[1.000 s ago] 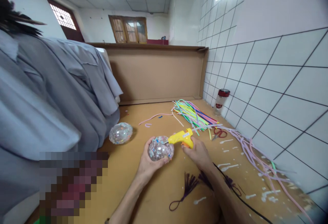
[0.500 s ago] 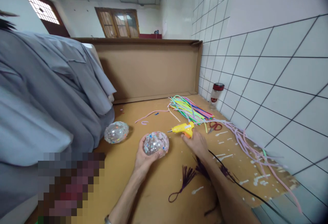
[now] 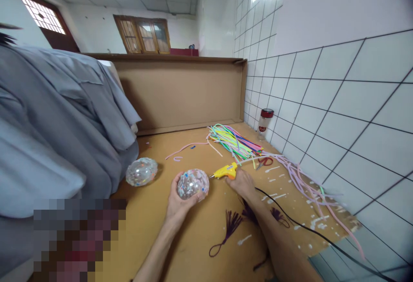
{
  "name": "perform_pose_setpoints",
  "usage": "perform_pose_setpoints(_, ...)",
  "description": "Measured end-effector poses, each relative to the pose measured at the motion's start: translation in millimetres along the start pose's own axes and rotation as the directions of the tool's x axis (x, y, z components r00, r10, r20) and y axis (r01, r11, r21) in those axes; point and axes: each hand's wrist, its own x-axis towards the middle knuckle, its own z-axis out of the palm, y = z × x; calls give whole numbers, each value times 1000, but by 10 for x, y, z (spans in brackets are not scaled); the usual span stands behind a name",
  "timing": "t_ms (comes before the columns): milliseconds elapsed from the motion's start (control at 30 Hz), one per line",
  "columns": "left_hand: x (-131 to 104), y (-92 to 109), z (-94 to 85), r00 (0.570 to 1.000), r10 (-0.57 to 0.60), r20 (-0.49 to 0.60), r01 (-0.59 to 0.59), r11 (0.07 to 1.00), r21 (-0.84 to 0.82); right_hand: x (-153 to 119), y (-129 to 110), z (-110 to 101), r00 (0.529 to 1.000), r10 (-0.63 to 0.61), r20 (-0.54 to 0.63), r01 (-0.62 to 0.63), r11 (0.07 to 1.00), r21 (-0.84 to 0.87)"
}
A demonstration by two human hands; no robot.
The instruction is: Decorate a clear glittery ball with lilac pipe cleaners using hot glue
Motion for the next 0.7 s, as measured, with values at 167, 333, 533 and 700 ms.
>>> perform_pose_setpoints(167, 17, -25, 1, 1000, 24, -8, -24, 1000, 4, 52, 43, 81, 1000, -10, -13, 10, 999, -33)
perform_pose_setpoints(333, 11, -35, 8, 1000, 31, 6, -31, 1000, -2, 70, 70, 144, 999, -32, -15, 31, 998, -60)
perform_pose_setpoints(533, -6, -20, -15, 999, 27, 22, -27, 1000, 10, 60, 72, 203, 999, -35, -41, 31, 994, -106)
perform_pose_setpoints(700, -32, 6, -3, 1000, 25, 13, -25, 1000, -2, 51, 50, 249, 996, -41, -80, 27, 986, -166)
